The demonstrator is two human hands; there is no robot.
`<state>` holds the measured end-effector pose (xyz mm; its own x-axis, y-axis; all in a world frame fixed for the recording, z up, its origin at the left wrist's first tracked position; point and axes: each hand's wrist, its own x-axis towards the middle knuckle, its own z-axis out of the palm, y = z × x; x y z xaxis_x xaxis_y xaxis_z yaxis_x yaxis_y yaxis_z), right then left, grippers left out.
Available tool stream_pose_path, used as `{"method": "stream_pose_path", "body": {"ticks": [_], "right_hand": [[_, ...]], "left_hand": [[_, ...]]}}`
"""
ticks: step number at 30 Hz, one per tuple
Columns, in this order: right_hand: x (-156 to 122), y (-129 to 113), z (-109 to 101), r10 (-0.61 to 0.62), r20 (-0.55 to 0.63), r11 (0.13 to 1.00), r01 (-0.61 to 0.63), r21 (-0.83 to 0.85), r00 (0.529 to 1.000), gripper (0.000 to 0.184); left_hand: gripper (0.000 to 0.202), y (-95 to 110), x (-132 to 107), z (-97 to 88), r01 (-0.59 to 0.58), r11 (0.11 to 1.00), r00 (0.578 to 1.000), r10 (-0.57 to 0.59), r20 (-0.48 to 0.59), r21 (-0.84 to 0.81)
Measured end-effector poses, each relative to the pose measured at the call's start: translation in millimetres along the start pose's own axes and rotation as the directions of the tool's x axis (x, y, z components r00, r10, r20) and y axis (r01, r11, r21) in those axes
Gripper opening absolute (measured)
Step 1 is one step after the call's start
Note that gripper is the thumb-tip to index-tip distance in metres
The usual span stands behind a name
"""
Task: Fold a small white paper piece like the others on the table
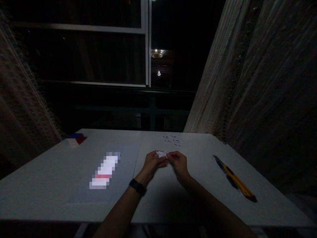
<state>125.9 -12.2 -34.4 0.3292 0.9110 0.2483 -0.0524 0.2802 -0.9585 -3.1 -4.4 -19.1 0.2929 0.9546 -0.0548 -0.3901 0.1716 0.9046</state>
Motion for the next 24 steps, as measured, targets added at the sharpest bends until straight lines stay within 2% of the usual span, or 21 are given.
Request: {"method": "stream_pose_path", "body": {"ticks": [6, 15, 24], "right_hand": [[1.1, -2.8, -3.0, -0.016, 0.073, 1.000, 0.015, 0.019, 0.997, 0.021], [1.2, -4.4, -2.9, -0.079, 0.090, 0.997, 0.078, 0.020, 0.993, 0.008], [1.7, -7.9, -5.5, -0.229, 0.142, 0.965, 0.244, -0.097, 0.963, 0.003]], "left_hand": [[0.031, 3.0, -1.2, 0.1, 0.008, 1.000, 1.000, -0.008, 0.006, -0.021], [0.030, 1.0, 1.1, -2.4, 0.027, 0.997, 1.000, -0.027, 0.004, -0.069], [0.025, 2.5, 1.4, -3.7, 0.068, 0.984, 0.997, -0.062, 0.046, -0.167]]}}
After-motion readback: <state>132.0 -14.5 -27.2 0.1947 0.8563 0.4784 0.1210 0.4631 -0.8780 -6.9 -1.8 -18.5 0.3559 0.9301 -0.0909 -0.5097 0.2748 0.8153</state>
